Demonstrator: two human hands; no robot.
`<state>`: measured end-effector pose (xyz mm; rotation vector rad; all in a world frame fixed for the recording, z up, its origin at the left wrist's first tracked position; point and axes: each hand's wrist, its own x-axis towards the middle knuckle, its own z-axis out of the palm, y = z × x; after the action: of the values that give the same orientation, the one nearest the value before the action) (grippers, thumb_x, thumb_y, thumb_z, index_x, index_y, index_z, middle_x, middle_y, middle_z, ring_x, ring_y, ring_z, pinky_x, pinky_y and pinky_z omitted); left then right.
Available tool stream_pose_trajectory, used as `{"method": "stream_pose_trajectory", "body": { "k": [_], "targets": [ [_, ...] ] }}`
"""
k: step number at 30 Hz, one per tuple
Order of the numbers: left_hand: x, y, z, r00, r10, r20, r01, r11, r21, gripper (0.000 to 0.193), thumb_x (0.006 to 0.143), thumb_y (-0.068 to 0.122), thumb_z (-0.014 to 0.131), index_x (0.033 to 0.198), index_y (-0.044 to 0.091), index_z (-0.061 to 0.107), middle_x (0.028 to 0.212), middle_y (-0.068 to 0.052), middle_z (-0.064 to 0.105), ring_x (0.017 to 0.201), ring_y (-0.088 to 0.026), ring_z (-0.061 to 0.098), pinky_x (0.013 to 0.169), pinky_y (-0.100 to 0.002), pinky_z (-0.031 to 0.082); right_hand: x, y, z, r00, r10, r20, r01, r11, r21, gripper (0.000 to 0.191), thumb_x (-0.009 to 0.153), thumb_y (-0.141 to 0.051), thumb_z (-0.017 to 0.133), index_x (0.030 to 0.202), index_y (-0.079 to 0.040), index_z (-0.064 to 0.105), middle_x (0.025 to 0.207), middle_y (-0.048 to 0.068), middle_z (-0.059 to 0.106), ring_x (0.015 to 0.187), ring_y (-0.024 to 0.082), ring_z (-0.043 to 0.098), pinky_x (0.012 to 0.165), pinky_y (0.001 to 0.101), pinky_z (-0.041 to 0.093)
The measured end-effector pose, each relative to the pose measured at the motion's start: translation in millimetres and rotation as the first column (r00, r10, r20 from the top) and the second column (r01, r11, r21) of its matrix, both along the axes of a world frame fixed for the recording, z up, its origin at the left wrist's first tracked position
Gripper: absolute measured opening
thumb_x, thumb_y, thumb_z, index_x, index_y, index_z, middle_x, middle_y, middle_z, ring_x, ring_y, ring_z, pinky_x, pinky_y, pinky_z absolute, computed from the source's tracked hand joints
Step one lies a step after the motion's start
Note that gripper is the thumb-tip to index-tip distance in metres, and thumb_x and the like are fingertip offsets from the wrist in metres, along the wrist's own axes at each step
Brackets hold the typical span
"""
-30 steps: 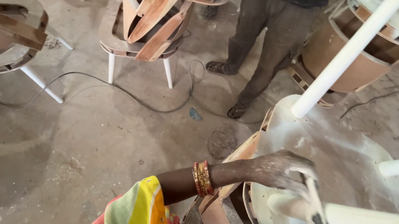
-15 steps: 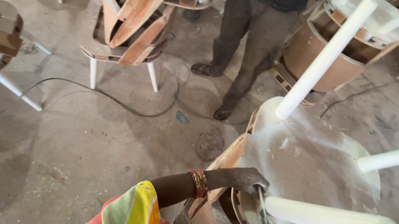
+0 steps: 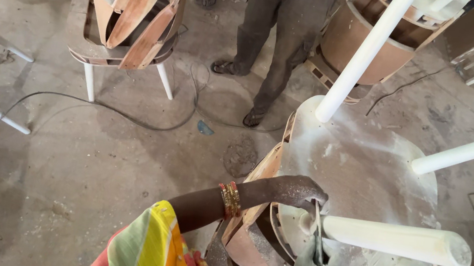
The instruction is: The person sands the white cylindrical legs of an upside-down wooden chair using a small piece of sandpaper, rubbing each leg and the seat edges by hand. They rotate the chair between legs to reach each one, working around the whole piece.
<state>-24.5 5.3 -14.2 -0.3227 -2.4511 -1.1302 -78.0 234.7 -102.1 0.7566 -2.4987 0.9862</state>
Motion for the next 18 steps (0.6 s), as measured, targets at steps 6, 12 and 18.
{"method": "stream_pose_trajectory", "body": {
  "k": [6,12,18],
  "targets": [
    [-4.0,5.9,-27.2,0.994,0.022,0.112,0.004,0.974,-0.226,0.014,0.094,0.016,0.069,0.107,0.011,0.070,0.101,-0.005,0.076,0.098,-0.022,0.074,0.097,-0.036,0.058,17.0,-14.8,-22.7,0.999,-0.045,-0.002,0.045,0.991,0.124,0.026,0.089,-0.024,0.081,0.091,-0.008,0.062,0.076,0.007,0.068,0.064,0.023,0.067,0.058,0.0402,0.056],
    [3.0,7.0,-38.6,0.981,-0.001,-0.192,-0.028,0.988,-0.149,0.031,0.085,0.014,0.069,0.117,0.016,0.070,0.118,-0.004,0.072,0.105,-0.022,0.064,0.099,-0.034,0.056,43.3,-17.3,1.8,0.969,0.011,-0.246,-0.015,1.000,-0.014,0.024,0.084,-0.024,0.082,0.092,-0.009,0.064,0.080,0.010,0.067,0.069,0.031,0.066,0.063,0.0450,0.053],
    [-12.2,5.4,-30.1,0.903,-0.297,-0.310,0.391,0.867,0.309,0.040,0.088,0.003,0.078,0.123,0.017,0.066,0.114,-0.006,0.067,0.108,-0.021,0.063,0.101,-0.035,0.057,70.5,-8.1,84.1,0.890,-0.055,-0.453,0.060,0.998,-0.003,0.028,0.088,-0.018,0.088,0.077,-0.010,0.064,0.074,0.009,0.063,0.060,0.026,0.059,0.056,0.0404,0.049]
  ]
}}
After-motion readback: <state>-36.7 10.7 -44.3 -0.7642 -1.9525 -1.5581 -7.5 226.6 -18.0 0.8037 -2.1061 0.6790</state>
